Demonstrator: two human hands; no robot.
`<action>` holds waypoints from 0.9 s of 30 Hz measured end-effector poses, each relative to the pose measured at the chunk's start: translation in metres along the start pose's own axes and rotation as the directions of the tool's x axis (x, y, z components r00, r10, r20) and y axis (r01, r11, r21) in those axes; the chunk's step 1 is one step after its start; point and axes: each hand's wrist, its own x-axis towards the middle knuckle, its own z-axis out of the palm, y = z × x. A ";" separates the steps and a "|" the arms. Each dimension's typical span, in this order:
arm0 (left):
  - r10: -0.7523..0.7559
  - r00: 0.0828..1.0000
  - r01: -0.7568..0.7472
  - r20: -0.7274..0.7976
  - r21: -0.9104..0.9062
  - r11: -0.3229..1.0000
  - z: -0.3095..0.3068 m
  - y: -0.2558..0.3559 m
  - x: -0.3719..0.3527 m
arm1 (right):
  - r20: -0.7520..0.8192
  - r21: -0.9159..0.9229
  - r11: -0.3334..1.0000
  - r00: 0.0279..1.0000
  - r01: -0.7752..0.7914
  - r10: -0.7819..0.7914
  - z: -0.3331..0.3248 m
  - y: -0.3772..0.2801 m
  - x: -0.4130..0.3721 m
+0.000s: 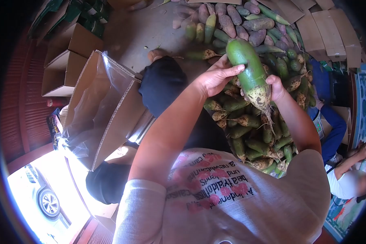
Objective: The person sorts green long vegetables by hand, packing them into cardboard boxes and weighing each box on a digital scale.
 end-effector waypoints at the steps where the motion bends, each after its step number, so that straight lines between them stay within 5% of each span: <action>1: 0.000 0.998 0.003 0.067 -0.051 0.999 0.002 0.003 0.001 | 0.016 -0.008 1.000 1.000 0.007 -0.007 0.006 -0.002 0.004; 2: 0.011 0.999 -0.006 0.050 -0.109 0.994 0.004 0.004 0.002 | 0.162 0.036 0.999 0.987 -0.030 0.024 0.007 -0.005 0.007; 6: 0.083 0.986 -0.093 -0.143 -0.061 0.994 0.010 0.011 -0.004 | -0.026 0.024 0.997 0.996 -0.079 0.080 0.000 -0.015 0.005; 9: 0.193 0.908 -0.181 -0.371 0.067 0.981 0.022 0.008 0.000 | -0.180 -0.339 0.940 0.983 -0.037 -0.026 0.014 -0.016 0.008; 11: 0.208 0.820 -0.185 -0.532 0.098 0.978 0.039 0.006 -0.002 | -0.344 -0.638 0.768 0.914 -0.060 -0.214 0.027 -0.007 0.020; 13: 0.310 0.740 -0.158 -0.597 0.294 0.943 0.043 -0.002 0.001 | -0.347 -0.723 0.690 0.879 -0.030 -0.326 0.044 -0.007 0.026; 16: 0.319 0.809 -0.183 -0.493 0.304 0.935 0.043 0.002 -0.011 | -0.253 -0.672 0.730 0.887 0.127 -0.387 0.031 -0.002 0.021; 20: 0.213 0.914 -0.117 -0.346 0.278 0.953 0.036 0.025 -0.030 | -0.163 -0.190 0.982 0.985 0.015 -0.047 0.022 -0.009 0.006; 24: 0.409 0.891 -0.352 -0.195 0.270 0.896 0.031 0.023 -0.023 | -0.175 -0.428 0.897 0.964 0.111 -0.202 0.035 -0.010 0.009; 25: 0.460 0.871 -0.360 -0.173 0.414 0.836 0.031 0.024 -0.025 | -0.180 -0.537 0.833 0.948 0.129 -0.262 0.033 -0.009 0.009; 27: 0.467 0.874 -0.391 -0.136 0.375 0.841 0.029 0.026 -0.033 | -0.134 -0.620 0.762 0.932 0.187 -0.338 0.045 -0.010 0.010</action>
